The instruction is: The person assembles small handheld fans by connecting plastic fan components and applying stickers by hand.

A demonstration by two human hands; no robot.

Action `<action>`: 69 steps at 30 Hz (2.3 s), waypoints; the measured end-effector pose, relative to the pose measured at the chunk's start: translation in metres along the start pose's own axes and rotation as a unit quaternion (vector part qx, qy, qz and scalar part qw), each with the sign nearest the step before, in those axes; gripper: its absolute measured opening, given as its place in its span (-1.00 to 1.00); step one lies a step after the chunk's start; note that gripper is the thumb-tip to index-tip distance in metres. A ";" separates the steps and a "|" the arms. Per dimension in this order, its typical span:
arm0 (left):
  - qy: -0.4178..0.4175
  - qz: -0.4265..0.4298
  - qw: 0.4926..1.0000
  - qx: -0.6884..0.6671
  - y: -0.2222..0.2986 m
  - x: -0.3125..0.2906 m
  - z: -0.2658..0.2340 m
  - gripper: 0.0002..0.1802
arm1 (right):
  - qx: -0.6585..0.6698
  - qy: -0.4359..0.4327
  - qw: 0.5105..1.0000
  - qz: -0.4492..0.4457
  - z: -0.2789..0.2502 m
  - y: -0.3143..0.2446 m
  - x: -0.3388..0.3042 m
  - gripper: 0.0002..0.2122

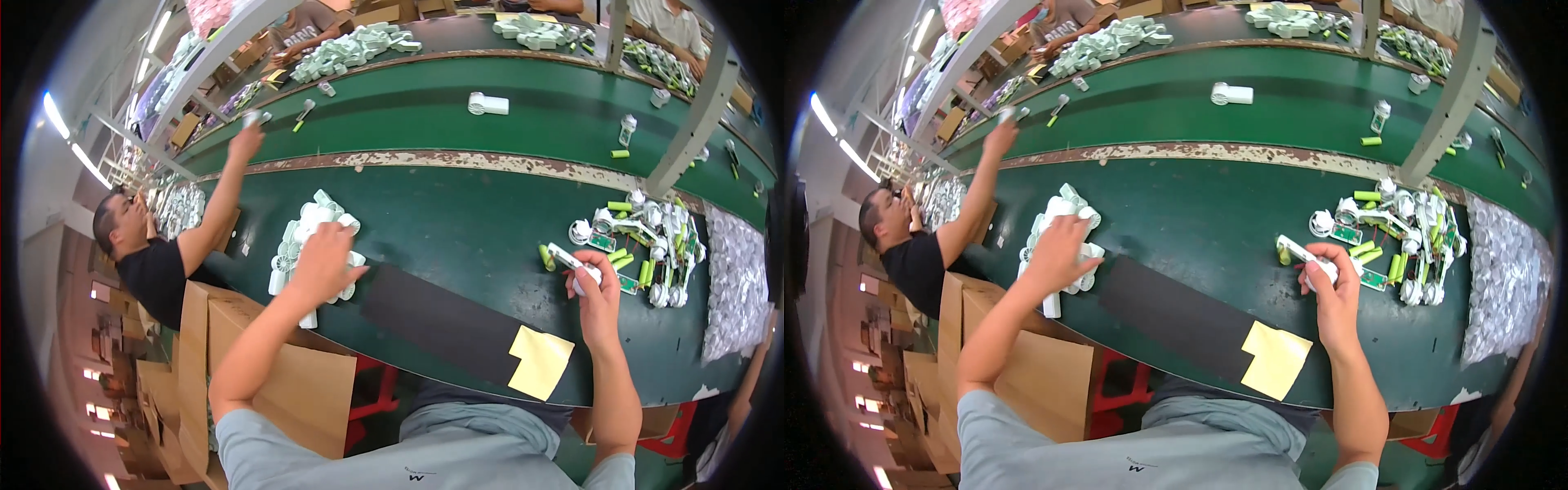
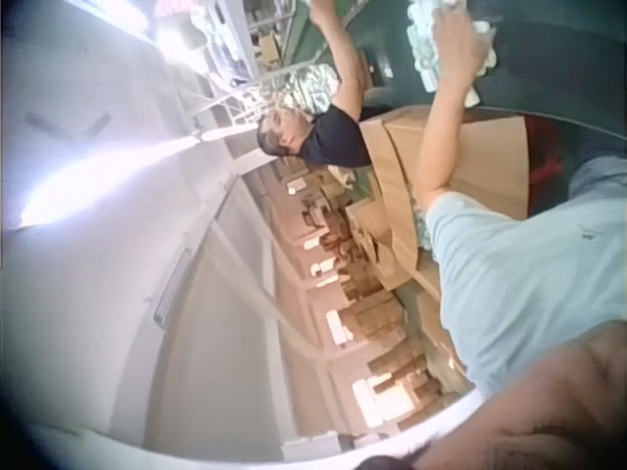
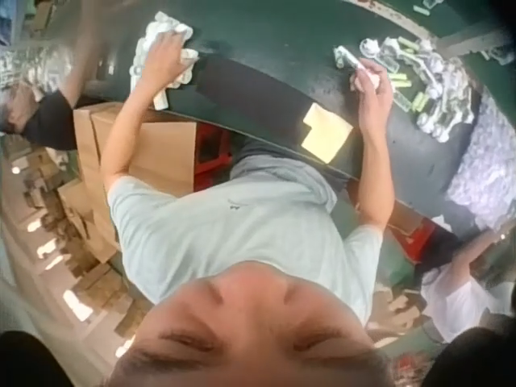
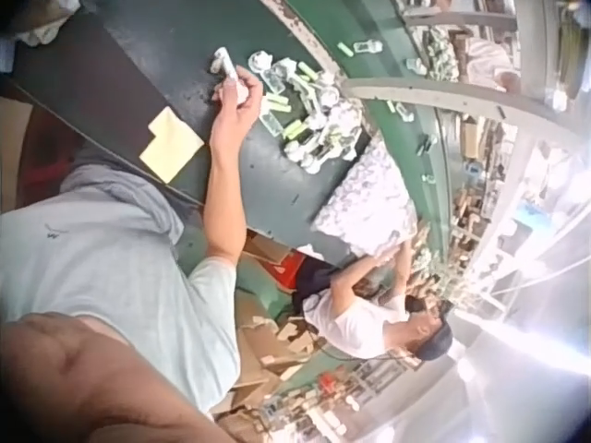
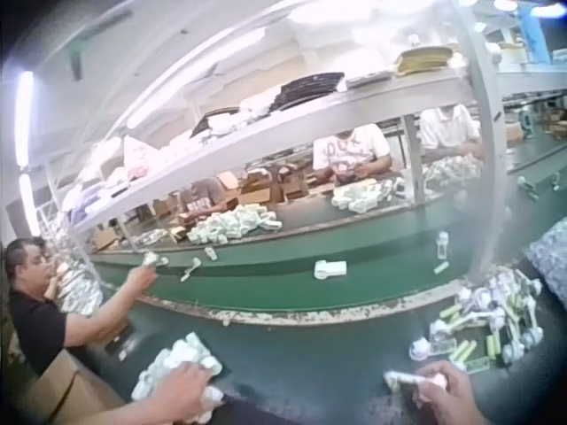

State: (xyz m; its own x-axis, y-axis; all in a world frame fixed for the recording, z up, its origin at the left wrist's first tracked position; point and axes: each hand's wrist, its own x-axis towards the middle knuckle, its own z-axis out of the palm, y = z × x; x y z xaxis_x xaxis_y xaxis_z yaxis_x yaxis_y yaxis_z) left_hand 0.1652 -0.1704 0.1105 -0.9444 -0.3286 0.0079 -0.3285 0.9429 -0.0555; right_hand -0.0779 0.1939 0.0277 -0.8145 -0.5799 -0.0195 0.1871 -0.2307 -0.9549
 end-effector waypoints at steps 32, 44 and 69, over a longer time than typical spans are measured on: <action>-0.528 0.046 0.246 -0.812 0.213 0.110 0.103 -0.48 | -0.078 -0.082 0.967 -0.229 -0.021 -0.008 0.003 -0.70; -0.389 0.153 0.494 -0.762 0.196 0.099 0.093 -0.32 | -0.115 -0.012 0.960 -0.254 -0.015 0.005 0.009 -0.68; -0.364 0.137 0.489 -0.781 0.195 0.100 0.094 -0.43 | -0.284 0.035 0.943 -0.172 -0.011 0.010 0.009 -0.71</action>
State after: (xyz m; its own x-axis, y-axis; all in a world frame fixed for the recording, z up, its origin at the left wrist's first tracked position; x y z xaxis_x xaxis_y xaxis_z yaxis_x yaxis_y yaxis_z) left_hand 0.0079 -0.0242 0.0068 -0.8881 0.4250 -0.1751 -0.3349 -0.3375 0.8797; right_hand -0.0895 0.1954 0.0145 -0.8115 -0.4888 0.3202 -0.4031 0.0715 -0.9124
